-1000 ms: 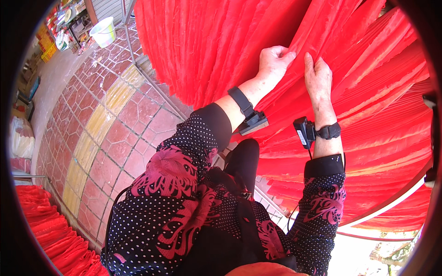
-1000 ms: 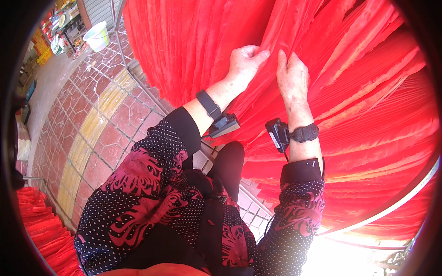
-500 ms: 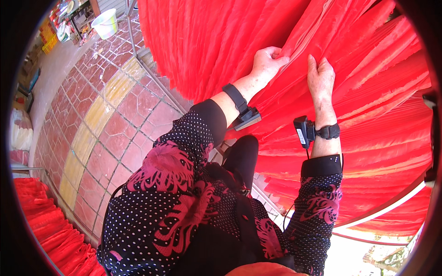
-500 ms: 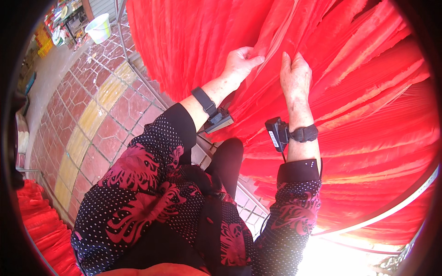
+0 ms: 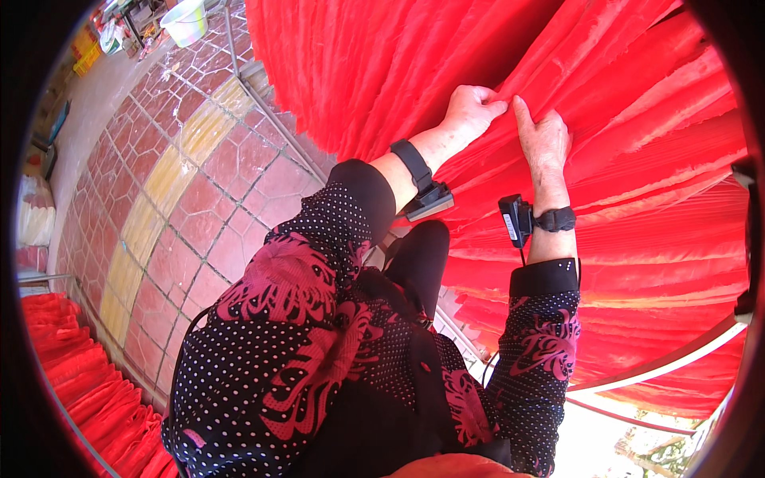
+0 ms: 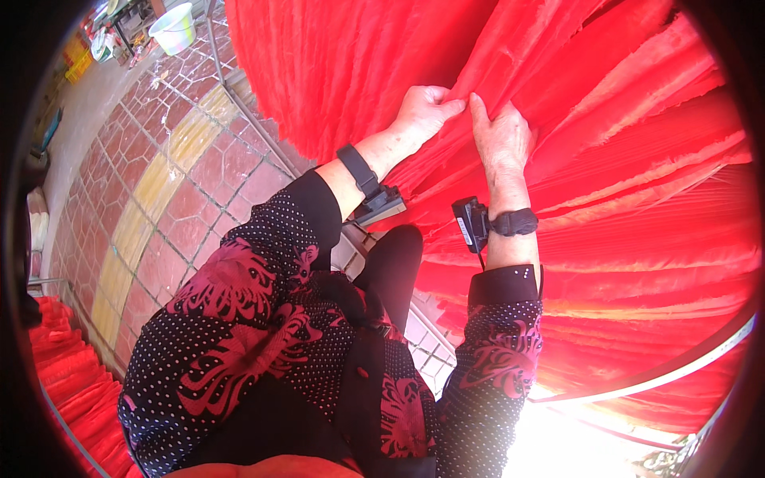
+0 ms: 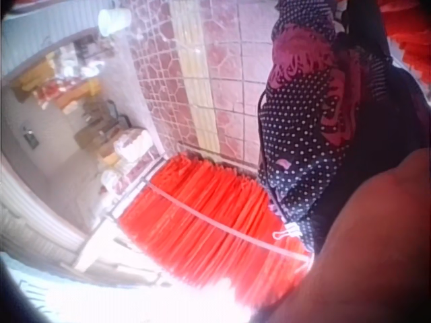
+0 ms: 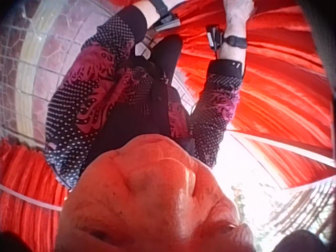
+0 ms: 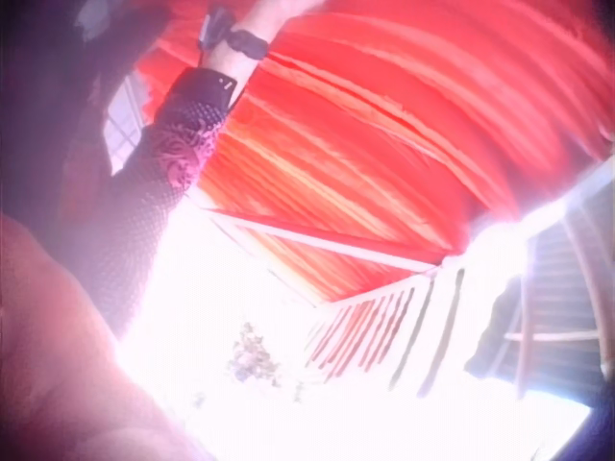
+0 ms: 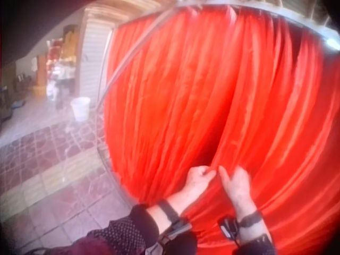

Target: The person uses both hands to fold and align a large red fabric sheet along a metal frame. They repeatedly pinch and smooth the fabric to create pleats and secure it to the frame, working methodically along the length of the structure.

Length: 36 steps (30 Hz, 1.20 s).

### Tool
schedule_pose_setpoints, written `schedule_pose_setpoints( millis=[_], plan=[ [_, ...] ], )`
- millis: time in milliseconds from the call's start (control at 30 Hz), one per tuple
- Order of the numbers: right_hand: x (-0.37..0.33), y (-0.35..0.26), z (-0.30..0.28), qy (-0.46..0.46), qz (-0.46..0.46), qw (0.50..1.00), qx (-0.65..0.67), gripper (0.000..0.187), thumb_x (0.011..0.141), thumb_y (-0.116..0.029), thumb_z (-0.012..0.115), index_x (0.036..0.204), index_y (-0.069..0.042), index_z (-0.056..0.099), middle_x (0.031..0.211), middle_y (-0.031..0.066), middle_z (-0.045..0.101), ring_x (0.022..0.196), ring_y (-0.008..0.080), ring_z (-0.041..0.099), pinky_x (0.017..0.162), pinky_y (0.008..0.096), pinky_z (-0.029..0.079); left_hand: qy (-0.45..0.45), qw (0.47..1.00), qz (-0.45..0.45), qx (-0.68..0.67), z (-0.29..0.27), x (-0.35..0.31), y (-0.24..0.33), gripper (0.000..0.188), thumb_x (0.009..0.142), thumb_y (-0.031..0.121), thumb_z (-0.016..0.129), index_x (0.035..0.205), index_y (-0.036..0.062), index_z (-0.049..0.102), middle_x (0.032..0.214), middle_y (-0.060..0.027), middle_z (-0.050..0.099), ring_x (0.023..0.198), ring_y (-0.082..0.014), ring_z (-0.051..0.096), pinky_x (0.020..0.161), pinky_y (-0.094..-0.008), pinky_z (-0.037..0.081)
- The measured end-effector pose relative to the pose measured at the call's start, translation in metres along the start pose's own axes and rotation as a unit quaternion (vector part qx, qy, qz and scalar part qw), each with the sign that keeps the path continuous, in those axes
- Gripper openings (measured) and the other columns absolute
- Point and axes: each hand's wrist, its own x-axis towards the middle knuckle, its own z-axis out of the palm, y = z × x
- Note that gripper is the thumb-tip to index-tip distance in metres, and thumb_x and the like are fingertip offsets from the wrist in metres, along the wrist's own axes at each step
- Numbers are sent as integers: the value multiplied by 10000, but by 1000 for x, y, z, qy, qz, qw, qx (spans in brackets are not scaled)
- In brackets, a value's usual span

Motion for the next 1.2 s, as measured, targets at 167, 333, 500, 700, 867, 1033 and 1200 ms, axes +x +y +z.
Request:
schedule_pose_setpoints(
  millis=[167,333,500,700,867,1033,1200],
  plan=[
    [-1,8,14,3,-4,996,-84,403,952,-436,564,960,-65,719,876,223,708,874,408,685,940,569,457,17,999,16,-28,-6,-4,-1,192,897,139,718,1025,-3,730,878,-39,724,764,-95,638,696,-269,509],
    [4,9,11,-3,0,997,-73,410,957,-430,562,860,-60,707,811,218,700,827,412,683,941,595,439,39,997,16,-67,-8,-6,4,216,882,129,735,1036,-21,717,929,-60,729,823,-113,653,744,-272,518],
    [3,6,8,3,2,997,-72,413,963,-424,558,855,-52,703,806,226,695,831,417,679,943,595,440,27,999,29,-34,-10,-10,-5,229,884,145,739,1037,-24,714,932,-64,727,830,-109,650,746,-274,518],
    [0,10,13,57,-37,995,-77,549,969,-454,563,721,25,669,729,261,658,734,420,674,673,482,539,42,999,-1,-26,-17,-7,-27,197,910,141,711,1030,-15,715,920,-44,725,815,-86,631,731,-261,507],
    [-10,8,22,58,-40,994,-84,567,950,-487,579,726,26,667,733,259,663,741,420,679,699,475,546,18,998,6,-62,-22,-12,-30,176,940,152,677,1012,-5,713,888,-6,706,776,-69,599,708,-257,486],
    [-33,-9,35,41,-38,984,-167,466,914,-474,606,788,-37,706,768,188,699,815,368,690,1027,657,362,-28,997,33,-71,-29,-25,-23,185,950,191,677,1014,22,711,802,63,625,707,-26,514,618,-220,420],
    [-59,-21,51,86,-48,962,-254,403,913,-400,632,738,-41,683,749,129,695,850,307,672,1000,676,375,-85,989,65,-99,-46,-30,-28,196,961,212,669,1006,26,711,806,82,607,709,-14,502,608,-200,406]
  ],
)
